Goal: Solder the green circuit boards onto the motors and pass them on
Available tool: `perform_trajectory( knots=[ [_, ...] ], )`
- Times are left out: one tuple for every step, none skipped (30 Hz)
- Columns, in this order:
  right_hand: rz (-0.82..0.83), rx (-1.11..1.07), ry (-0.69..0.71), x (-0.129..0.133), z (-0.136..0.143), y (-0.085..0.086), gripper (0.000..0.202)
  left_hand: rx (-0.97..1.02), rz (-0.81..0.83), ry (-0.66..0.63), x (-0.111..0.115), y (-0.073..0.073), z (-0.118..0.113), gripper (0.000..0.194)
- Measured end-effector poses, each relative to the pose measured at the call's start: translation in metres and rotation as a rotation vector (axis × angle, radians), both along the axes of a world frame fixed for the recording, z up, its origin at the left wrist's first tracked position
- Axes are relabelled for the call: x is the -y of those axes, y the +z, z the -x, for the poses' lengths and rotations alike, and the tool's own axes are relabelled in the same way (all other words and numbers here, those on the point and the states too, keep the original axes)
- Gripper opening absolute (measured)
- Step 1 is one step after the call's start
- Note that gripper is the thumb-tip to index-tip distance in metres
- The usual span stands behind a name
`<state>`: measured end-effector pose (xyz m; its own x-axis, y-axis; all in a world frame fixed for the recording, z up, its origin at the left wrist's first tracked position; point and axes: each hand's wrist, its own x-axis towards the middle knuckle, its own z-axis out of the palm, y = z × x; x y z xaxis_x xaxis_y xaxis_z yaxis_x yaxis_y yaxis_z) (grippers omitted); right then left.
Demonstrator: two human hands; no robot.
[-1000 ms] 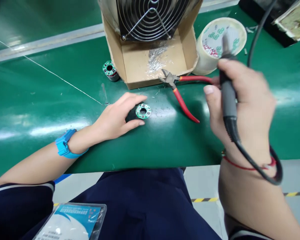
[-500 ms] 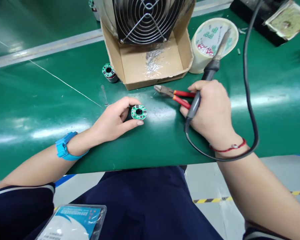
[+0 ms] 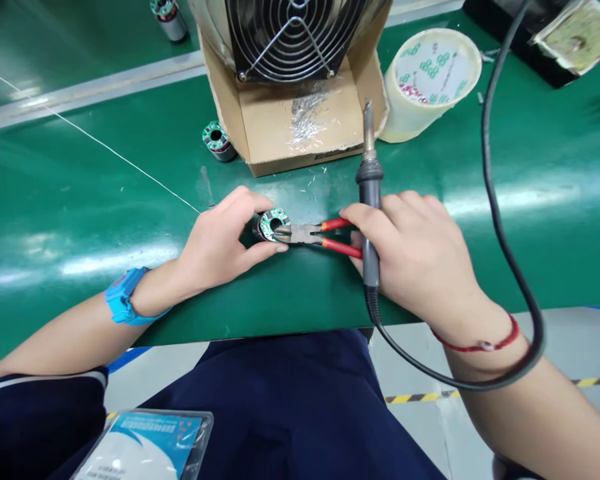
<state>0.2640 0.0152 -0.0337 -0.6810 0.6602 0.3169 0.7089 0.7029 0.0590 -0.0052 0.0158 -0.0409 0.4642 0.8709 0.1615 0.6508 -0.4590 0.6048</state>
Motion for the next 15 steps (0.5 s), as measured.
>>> perform_trajectory(
  knots=[
    [-0.027,0.004,0.003,0.001,0.001,0.001,0.024,-0.013,-0.025,-0.002,0.0,0.0,0.0,0.036],
    [-0.039,-0.004,-0.008,0.001,0.003,0.002,0.021,-0.015,-0.047,0.001,0.0,0.0,0.0,0.036],
    [-0.04,-0.022,-0.033,0.002,0.005,0.003,0.019,-0.01,-0.062,0.007,0.0,0.001,0.0,0.035],
    [-0.039,-0.042,-0.071,0.002,0.008,0.002,0.019,0.002,-0.077,0.014,-0.001,0.003,0.001,0.035],
    [-0.043,-0.055,-0.122,0.001,0.01,0.001,0.021,0.017,-0.097,0.026,-0.002,0.006,0.002,0.034],
    [-0.051,-0.061,-0.187,-0.001,0.013,-0.001,0.026,0.035,-0.127,0.045,-0.005,0.009,0.005,0.034],
    [-0.059,-0.06,-0.262,-0.004,0.016,-0.003,0.032,0.054,-0.165,0.075,-0.01,0.011,0.01,0.034],
    [-0.059,-0.057,-0.337,-0.008,0.019,-0.005,0.038,0.076,-0.205,0.12,-0.017,0.013,0.017,0.035],
    [-0.046,-0.053,-0.411,-0.011,0.021,-0.007,0.043,0.101,-0.243,0.184,-0.027,0.014,0.027,0.037],
    [-0.019,-0.053,-0.479,-0.015,0.024,-0.008,0.046,0.131,-0.273,0.257,-0.04,0.012,0.04,0.04],
    [0.022,-0.058,-0.534,-0.017,0.026,-0.01,0.049,0.167,-0.285,0.34,-0.055,0.009,0.056,0.042],
    [0.062,-0.07,-0.575,-0.02,0.029,-0.011,0.05,0.208,-0.285,0.428,-0.074,0.004,0.073,0.042],
    [0.094,-0.084,-0.601,-0.021,0.03,-0.013,0.052,0.236,-0.268,0.482,-0.094,-0.001,0.092,0.042],
    [0.115,-0.097,-0.611,-0.022,0.032,-0.014,0.054,0.263,-0.261,0.535,-0.116,-0.008,0.111,0.042],
    [0.117,-0.115,-0.608,-0.023,0.032,-0.015,0.056,0.276,-0.257,0.603,-0.137,-0.014,0.129,0.043]
  ],
)
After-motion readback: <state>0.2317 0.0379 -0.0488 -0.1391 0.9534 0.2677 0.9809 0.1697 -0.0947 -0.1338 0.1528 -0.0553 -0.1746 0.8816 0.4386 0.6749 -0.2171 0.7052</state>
